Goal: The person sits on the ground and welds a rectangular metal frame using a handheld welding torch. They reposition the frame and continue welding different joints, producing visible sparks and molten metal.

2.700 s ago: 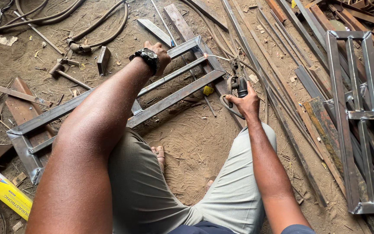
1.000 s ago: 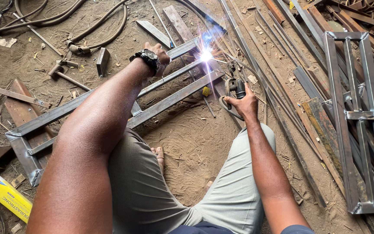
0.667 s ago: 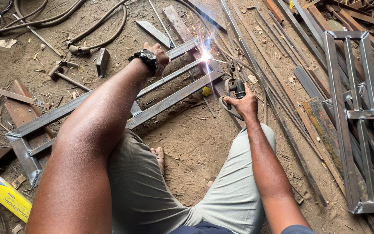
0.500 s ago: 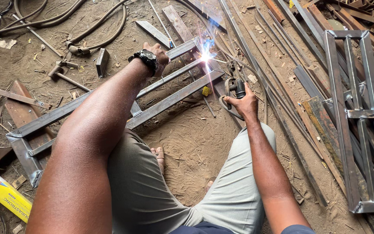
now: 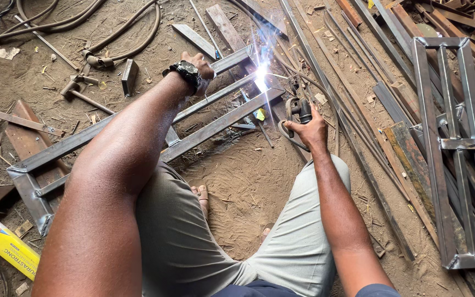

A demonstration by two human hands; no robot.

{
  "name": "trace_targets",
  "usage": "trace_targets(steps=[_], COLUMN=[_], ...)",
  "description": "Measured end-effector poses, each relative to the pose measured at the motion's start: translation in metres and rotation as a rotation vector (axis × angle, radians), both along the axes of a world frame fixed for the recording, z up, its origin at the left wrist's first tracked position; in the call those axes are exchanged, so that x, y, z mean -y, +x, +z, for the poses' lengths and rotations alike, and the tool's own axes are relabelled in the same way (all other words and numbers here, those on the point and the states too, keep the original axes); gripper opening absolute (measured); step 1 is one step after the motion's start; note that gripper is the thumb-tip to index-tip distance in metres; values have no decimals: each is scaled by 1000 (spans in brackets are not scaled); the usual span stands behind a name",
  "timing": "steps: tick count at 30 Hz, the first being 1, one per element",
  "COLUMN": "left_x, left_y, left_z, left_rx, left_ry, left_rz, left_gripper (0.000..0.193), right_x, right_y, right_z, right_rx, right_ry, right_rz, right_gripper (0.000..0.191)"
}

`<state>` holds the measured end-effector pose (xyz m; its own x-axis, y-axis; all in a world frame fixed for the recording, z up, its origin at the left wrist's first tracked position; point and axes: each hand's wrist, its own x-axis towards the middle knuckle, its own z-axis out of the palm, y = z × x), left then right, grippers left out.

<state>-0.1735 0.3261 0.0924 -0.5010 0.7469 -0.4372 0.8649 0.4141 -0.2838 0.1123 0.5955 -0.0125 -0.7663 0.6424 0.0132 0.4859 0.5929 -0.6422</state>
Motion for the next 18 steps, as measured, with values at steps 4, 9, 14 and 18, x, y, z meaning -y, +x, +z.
trace_targets(steps=[4, 9, 14, 18], left_x=[-1, 2, 3, 1], left_y=[4, 8, 12, 13], left_z=[-3, 0, 2, -3], left_rx=[-2, -2, -13, 12], left_ry=[-4, -41, -40, -60], left_rz=[11, 26, 55, 108], left_gripper=[25, 25, 21, 19], right_x=[1, -5, -20, -23], right_y=[4, 18, 48, 79], right_z=[-1, -2, -1, 0], right_rx=[-56, -137, 39, 47], right_ry=[48, 49, 60, 66], right_rz=[11, -27, -64, -72], right_gripper=[94, 105, 103, 112])
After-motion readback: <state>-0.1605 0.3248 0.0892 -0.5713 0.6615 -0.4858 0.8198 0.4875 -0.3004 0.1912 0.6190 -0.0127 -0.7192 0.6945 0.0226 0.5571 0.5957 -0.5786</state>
